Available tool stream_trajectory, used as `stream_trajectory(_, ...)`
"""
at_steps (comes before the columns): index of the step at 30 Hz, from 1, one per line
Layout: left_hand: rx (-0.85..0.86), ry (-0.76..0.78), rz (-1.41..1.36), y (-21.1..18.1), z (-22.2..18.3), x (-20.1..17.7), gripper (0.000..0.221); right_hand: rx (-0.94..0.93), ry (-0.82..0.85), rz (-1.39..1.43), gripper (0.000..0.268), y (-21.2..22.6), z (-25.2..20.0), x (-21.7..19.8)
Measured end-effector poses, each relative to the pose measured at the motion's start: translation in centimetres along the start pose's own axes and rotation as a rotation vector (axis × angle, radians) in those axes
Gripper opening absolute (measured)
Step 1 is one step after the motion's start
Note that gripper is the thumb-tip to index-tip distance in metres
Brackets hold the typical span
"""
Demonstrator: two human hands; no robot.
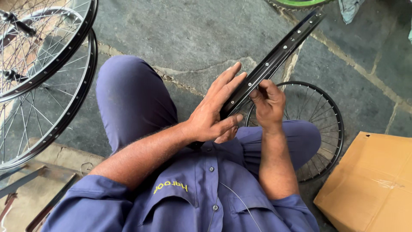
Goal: The person works on a bicycle wheel rim by hand while sitting on the floor, handling small metal parts and the rim itself.
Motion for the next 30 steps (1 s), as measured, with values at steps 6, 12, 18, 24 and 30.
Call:
stream_trajectory(6,-0.002,0.0,0.015,0.2,0.1,0.3,0.086,0.292,0.039,0.635,0.028,-1.1,1.3,1.1)
stream_trajectory(12,-0.009,-0.006,0.014,0.3,0.1,0.0,0.088,0.056,0.172,-0.102,0.031,1.2,2.8,0.8)
stream_trajectory(18,-0.047,-0.01,-0.013,0.5,0.3,-0.3,0.09,-0.386,-0.188,-0.536,0.027,4.5,1.4,2.2)
stream_trajectory(24,-0.123,-0.068,-0.11,1.0,0.4,-0.7,0.086,0.029,-0.176,0.543,0.019,-1.7,1.0,0.9)
stream_trajectory(30,-0.205,-0.136,0.008,1.1,1.2,-0.1,0.054,-0.003,-0.22,0.449,0.022,-2.1,1.2,-0.1)
Point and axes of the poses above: each hand's wrist, its own z-axis towards the middle knuckle, its own x-axis out of the palm, y = z × x, the point moved 9 cm from there along z, towards the middle knuckle, and after that the axes turned 13 degrees about -x, right-handed, at the moved point
